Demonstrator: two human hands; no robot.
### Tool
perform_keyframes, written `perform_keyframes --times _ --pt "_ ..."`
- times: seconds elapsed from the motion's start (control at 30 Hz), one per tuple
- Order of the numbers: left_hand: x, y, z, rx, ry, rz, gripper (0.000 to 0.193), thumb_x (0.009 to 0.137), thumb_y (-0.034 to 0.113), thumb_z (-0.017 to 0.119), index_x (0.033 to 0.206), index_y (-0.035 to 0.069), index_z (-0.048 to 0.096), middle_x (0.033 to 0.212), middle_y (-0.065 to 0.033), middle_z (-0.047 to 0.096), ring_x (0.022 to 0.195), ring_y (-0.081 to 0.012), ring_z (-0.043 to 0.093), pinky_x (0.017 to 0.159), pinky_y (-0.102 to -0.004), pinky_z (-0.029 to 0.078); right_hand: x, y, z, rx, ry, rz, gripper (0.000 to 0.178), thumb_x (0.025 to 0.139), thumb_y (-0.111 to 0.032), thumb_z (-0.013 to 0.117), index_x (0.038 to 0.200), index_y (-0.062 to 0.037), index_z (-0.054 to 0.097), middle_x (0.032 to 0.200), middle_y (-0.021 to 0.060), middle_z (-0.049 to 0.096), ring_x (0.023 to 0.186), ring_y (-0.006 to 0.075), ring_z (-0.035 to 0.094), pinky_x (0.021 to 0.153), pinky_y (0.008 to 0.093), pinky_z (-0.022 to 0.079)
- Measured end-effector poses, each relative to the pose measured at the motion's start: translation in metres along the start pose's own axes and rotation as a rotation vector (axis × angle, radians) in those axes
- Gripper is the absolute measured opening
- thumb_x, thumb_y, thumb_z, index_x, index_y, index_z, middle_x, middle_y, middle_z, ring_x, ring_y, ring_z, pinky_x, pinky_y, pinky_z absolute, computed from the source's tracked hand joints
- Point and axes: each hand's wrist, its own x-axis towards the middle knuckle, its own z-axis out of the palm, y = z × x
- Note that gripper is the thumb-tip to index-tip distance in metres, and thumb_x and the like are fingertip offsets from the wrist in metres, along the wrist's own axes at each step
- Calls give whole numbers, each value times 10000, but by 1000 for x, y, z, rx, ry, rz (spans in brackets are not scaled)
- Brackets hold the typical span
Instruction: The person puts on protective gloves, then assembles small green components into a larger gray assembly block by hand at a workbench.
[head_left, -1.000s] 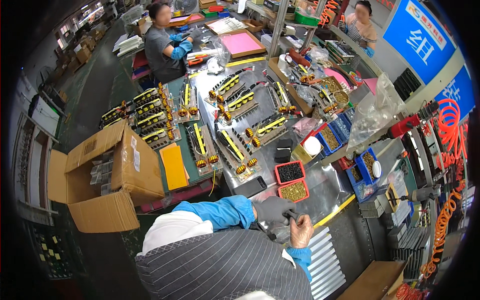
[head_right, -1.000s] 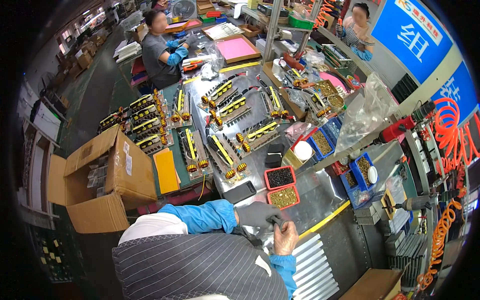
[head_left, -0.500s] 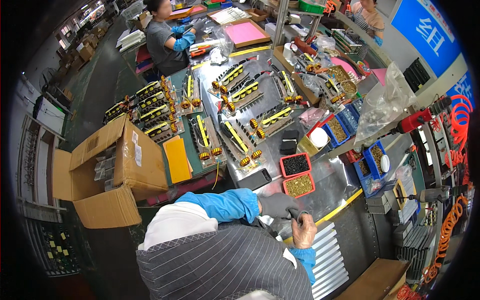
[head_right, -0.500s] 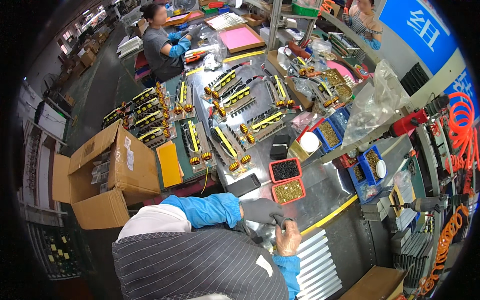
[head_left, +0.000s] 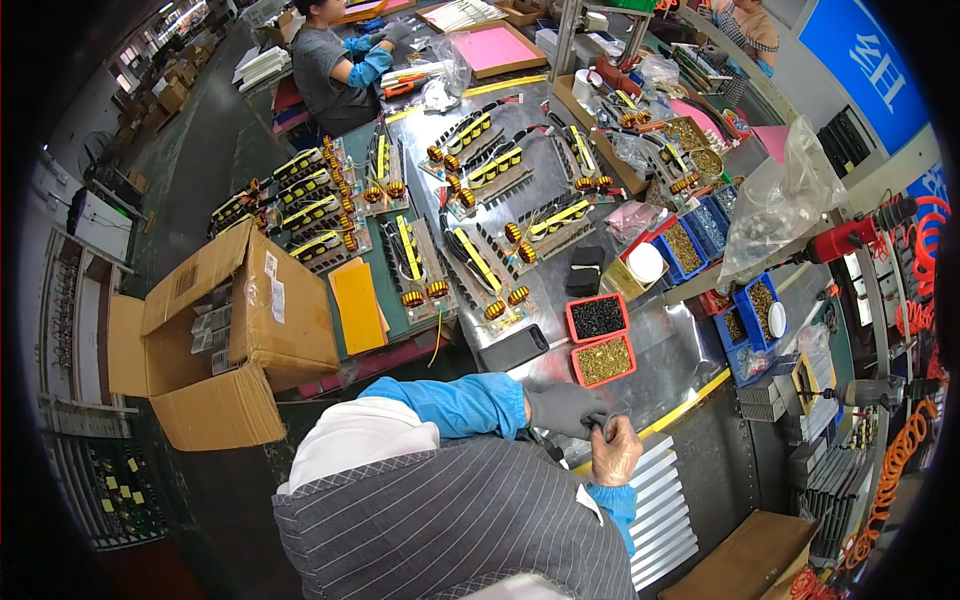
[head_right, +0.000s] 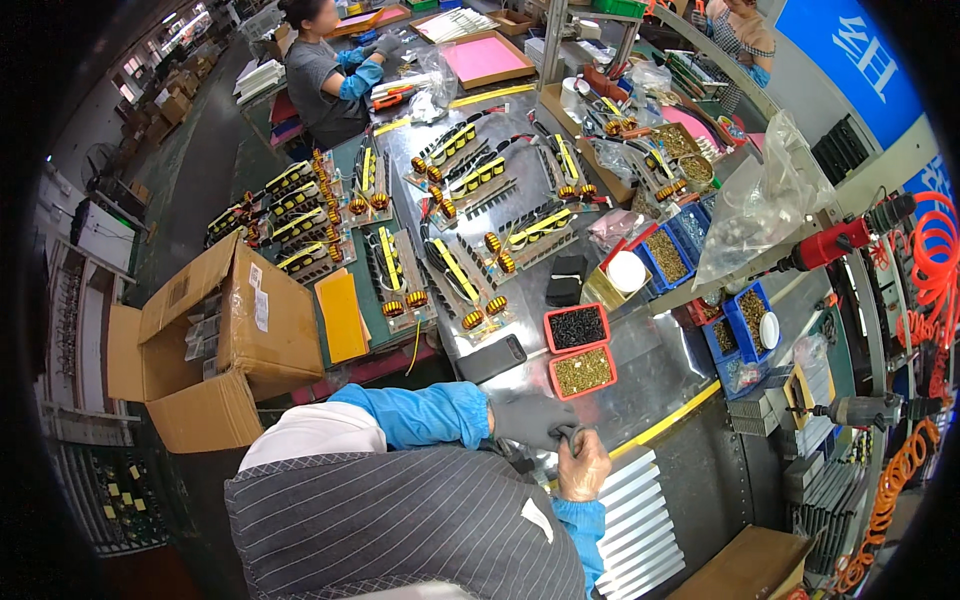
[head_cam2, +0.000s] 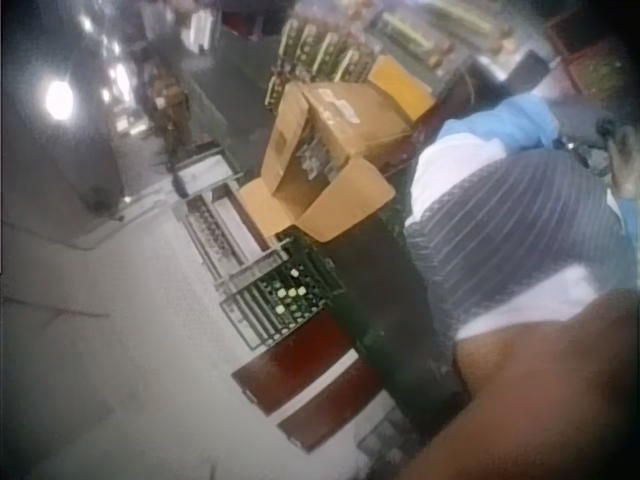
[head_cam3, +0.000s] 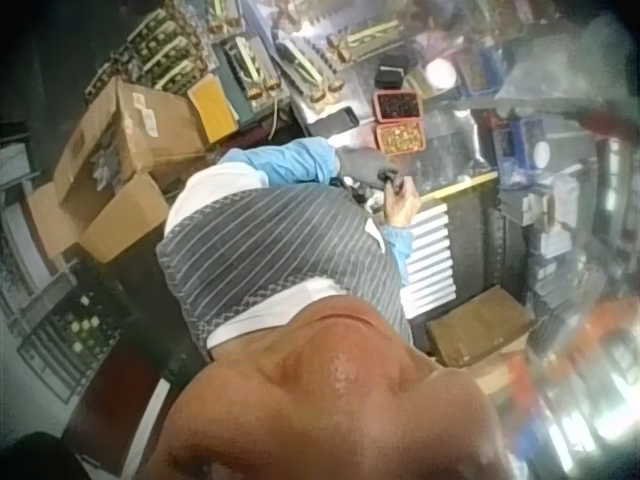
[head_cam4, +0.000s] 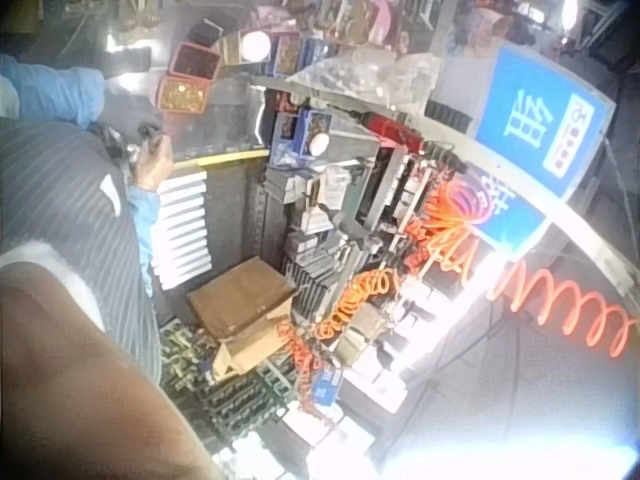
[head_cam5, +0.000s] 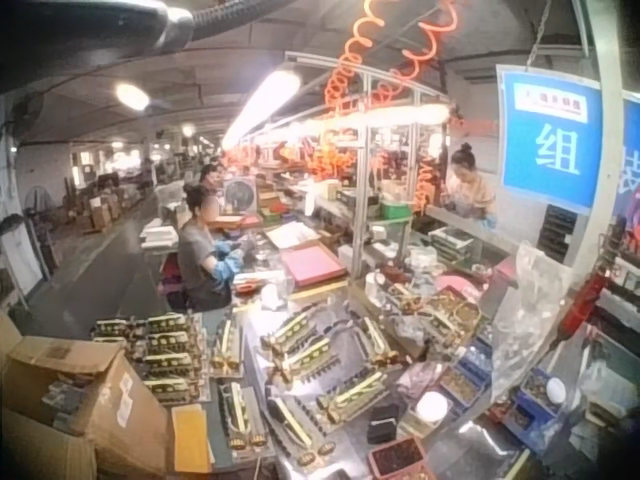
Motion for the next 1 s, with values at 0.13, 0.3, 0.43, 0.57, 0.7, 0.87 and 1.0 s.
perform_keyframes --times 0.13,0.3,0.43,0.57,0.7,0.87,1.0 --pt "-3 -1 -4 35 59 43 367 694 298 699 977 95 585 876 -121 620 852 -328 625 713 -432 484 7 -16 -12 -53 72 -205 246 625 -17 772 802 -20 601 738 133 603 696 314 595 654 407 474" --pt "-2 -6 -6 -59 39 18 319 700 305 698 935 113 602 817 -127 622 795 -334 624 696 -440 479 4 -2 -12 12 -9 -215 338 625 15 766 942 -16 654 857 151 658 830 335 631 752 417 501" --pt "-6 -1 -9 -123 10 -5 304 741 315 694 943 104 608 806 -100 649 746 -288 649 657 -405 496 2 -4 -18 49 -71 -198 378 657 34 734 1018 -33 645 885 155 649 852 349 634 756 417 502" --pt "-9 0 -8 -194 -12 -8 319 776 317 698 1010 114 625 776 -77 663 708 -240 663 636 -379 510 -1 -5 -19 19 -75 -194 352 705 21 697 1041 -62 639 877 143 606 793 351 628 698 415 508" --pt "-6 -2 -9 -166 -23 -18 348 781 329 707 1040 113 624 827 -88 666 752 -253 660 669 -380 503 1 -3 -14 -15 -54 -223 293 733 41 675 1012 -23 618 851 139 588 730 297 628 628 360 503" --pt "1 -9 -5 -222 -200 -155 393 778 380 705 1047 109 614 917 -124 653 839 -296 647 726 -412 491 2 -9 -14 4 -31 -222 255 734 76 646 967 -11 590 862 150 567 727 323 615 635 377 496" --pt "5 -18 3 -53 -75 -31 370 764 370 696 1017 113 612 914 -126 653 851 -319 642 723 -425 487 2 -9 -12 -11 -43 -183 251 769 17 641 1006 -54 606 933 140 576 796 375 628 658 431 510"
